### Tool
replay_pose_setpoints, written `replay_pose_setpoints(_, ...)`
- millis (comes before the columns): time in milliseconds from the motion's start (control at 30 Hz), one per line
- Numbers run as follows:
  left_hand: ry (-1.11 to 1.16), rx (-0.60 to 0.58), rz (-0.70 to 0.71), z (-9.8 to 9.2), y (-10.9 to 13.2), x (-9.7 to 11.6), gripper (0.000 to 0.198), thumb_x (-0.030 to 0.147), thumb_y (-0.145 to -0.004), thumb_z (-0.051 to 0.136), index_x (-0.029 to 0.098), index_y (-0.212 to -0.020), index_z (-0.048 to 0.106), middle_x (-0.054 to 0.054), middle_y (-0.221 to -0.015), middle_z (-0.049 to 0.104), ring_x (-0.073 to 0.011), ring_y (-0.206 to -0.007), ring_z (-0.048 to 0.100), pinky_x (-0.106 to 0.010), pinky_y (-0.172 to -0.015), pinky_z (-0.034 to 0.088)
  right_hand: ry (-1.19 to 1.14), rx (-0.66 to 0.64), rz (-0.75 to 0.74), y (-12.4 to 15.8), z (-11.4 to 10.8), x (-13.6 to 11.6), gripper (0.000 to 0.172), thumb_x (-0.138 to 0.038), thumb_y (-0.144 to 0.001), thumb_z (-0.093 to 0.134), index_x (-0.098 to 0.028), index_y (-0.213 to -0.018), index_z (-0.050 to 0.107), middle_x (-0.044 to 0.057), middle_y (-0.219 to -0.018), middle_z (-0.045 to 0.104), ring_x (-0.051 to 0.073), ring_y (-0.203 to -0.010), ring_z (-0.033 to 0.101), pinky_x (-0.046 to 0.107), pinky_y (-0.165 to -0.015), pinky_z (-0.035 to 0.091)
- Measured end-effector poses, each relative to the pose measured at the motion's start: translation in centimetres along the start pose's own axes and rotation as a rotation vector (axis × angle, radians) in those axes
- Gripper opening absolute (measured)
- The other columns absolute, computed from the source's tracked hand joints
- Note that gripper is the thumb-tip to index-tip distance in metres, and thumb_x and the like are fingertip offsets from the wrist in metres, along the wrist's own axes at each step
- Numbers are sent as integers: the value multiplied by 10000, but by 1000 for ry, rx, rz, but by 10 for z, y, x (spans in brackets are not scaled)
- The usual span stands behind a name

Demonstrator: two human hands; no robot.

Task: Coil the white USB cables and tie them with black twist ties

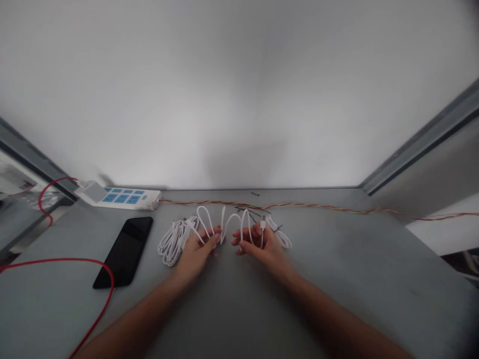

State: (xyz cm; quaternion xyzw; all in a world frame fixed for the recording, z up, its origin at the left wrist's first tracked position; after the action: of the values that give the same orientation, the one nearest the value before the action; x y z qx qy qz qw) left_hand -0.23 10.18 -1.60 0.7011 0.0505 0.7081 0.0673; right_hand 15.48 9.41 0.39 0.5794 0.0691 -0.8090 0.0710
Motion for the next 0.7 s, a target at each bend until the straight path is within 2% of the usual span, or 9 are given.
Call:
replay_pose_setpoints(67, 86, -104, -76, 12, 3, -6, 389, 424, -727, 713, 132, -978, 656, -107, -936, 714, -202, -793, 662, -193, -469, 399, 3, -15, 6, 0, 2, -1, 411, -311, -700, 739, -247, -759, 337, 17, -929, 700, 204, -847, 700, 338, -656, 585)
replay_pose_setpoints(167, 201, -198, -169, 24, 7, -13, 397, 401, -737, 725, 150, -1025, 617, -108, -978, 718, -190, -765, 689, -162, -418, 337, 12, 7, 18, -1, 0, 2, 442, -345, -681, 751, -251, -749, 325, 10, -896, 692, 213, -863, 696, 348, -671, 587)
replay_pose_setpoints(400, 194, -67, -180, 10, 1, -15, 495, 338, -652, 795, 159, -1050, 562, -106, -996, 724, -155, -654, 694, -136, -346, 289, 110, 187, 92, -4, -18, 13, 540, -356, -578, 804, -247, -760, 307, -23, -772, 638, 194, -736, 695, 328, -637, 579)
replay_pose_setpoints(500, 130, -83, -162, 12, 1, -15, 529, 328, -645, 787, 162, -1097, 567, -105, -1000, 725, -160, -652, 696, -134, -324, 284, 166, 192, 130, -2, -17, 16, 503, -347, -611, 770, -248, -792, 311, -36, -777, 633, 162, -592, 677, 281, -515, 542)
replay_pose_setpoints(567, 72, -113, -135, 16, 2, -13, 457, 342, -660, 767, 139, -1040, 615, -107, -967, 728, -160, -665, 693, -133, -323, 289, 177, 181, 142, 0, -14, 17, 485, -351, -633, 750, -248, -807, 310, -43, -791, 630, 138, -500, 646, 267, -455, 514)
replay_pose_setpoints(700, -41, -103, -80, 16, 3, -12, 371, 386, -681, 730, 122, -932, 661, -82, -805, 725, -174, -667, 677, -147, -326, 310, 132, 148, 106, 2, -6, 16, 486, -338, -643, 749, -248, -792, 295, -53, -769, 623, 124, -485, 632, 267, -475, 524)
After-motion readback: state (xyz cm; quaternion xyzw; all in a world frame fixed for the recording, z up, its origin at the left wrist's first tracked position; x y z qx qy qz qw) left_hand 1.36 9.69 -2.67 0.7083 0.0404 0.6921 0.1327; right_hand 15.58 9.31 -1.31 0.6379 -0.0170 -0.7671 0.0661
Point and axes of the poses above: each hand's wrist, its own y-axis away from the middle knuckle, its own z-axis out of the palm, x = y × z, the point moved 10 cm from there along -y, towards the middle knuckle
